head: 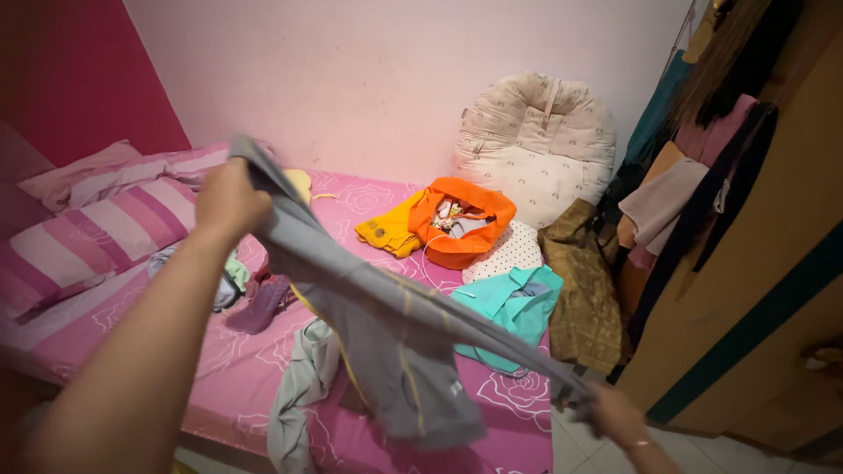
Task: Sort various clothing items from a bed and pack some into bags or onto a rack.
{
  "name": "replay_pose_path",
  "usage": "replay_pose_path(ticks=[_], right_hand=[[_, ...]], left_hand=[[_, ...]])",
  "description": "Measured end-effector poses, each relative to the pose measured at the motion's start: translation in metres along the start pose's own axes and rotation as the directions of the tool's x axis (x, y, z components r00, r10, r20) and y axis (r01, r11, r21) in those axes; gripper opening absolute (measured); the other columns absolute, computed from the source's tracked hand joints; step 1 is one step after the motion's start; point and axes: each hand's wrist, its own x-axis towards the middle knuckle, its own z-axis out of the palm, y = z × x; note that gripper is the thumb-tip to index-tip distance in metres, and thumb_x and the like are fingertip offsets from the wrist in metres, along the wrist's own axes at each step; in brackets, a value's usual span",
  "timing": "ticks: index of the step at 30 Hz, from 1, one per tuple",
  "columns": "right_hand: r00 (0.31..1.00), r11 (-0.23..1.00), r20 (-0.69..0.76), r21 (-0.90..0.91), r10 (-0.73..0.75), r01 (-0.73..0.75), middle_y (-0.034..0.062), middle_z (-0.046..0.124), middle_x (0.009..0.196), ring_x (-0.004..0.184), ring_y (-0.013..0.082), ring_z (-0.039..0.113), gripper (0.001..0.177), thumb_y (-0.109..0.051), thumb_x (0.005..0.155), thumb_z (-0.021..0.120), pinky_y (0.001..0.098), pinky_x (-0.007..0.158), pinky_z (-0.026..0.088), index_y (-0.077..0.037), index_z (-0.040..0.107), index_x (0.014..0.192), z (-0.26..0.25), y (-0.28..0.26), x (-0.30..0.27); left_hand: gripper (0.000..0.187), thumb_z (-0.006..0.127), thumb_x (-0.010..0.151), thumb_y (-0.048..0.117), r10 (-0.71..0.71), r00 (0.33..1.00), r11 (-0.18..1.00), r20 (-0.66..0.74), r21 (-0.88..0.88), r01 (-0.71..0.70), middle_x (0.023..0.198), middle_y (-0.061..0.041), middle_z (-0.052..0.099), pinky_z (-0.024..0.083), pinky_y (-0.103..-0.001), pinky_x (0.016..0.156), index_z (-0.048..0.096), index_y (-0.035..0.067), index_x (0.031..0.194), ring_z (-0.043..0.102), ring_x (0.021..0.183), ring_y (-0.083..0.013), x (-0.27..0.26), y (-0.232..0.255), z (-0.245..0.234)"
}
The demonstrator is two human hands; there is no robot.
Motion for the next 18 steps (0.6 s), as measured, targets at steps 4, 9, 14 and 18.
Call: replay_pose_path(ticks=[4,9,14,18], right_hand=[[0.979,0.968,-0.196,-0.252,-0.05,-0.001,0.0022,0.078,0.089,0.083,0.0214,0.072,0.033,-0.015,0.075,0.083,0.0401,0.073,0.058,-0.023,0.074,0.107,-0.009,0.039,0.027],[0.961,0.972,0.204,0.185,-0.184,0.146,0.0096,0.082,0.101,0.094,0.0237,0.078,0.031,-0.024,0.083,0.074,0.0398,0.083,0.059,-0.013,0.074,0.113,-0.022,-0.043,0.006],[0.826,0.868,0.293,0.288,-0.482,0.404,0.008,0.069,0.129,0.116,0.0179,0.066,0.057,-0.034,0.086,0.081,0.0333,0.097,0.054,-0.013,0.061,0.135,-0.004,-0.127,0.001],[0.849,0.741,-0.102,0.442,-0.518,0.505,0.0109,0.06,0.138,0.107,0.0216,0.068,0.092,-0.033,0.076,0.085,0.0333,0.084,0.061,-0.017,0.037,0.153,-0.047,-0.229,-0.055]], left_hand=[[0.045,0.074,0.067,0.008,-0.099,0.995,0.987,0.008,-0.127,0.099,0.105,-0.028,0.07,0.055,-0.051,0.087,0.066,-0.003,0.11,0.069,0.102,-0.0433,0.004,-0.005,0.019],[0.045,0.083,0.072,0.028,-0.07,0.994,0.982,-0.083,-0.184,0.053,0.104,-0.023,0.072,0.053,-0.05,0.083,0.068,0.0,0.104,0.068,0.099,-0.0425,0.007,0.056,0.034],[0.033,0.075,0.087,0.026,-0.003,0.995,0.863,-0.095,-0.503,-0.045,0.103,-0.017,0.075,0.053,-0.04,0.086,0.072,0.0,0.108,0.071,0.097,-0.0305,0.027,0.096,0.036],[0.032,0.059,0.093,0.013,0.154,0.977,0.471,0.148,-0.88,0.059,0.105,-0.004,0.076,0.053,-0.028,0.084,0.073,-0.003,0.116,0.068,0.096,-0.0113,0.044,0.099,0.038]])
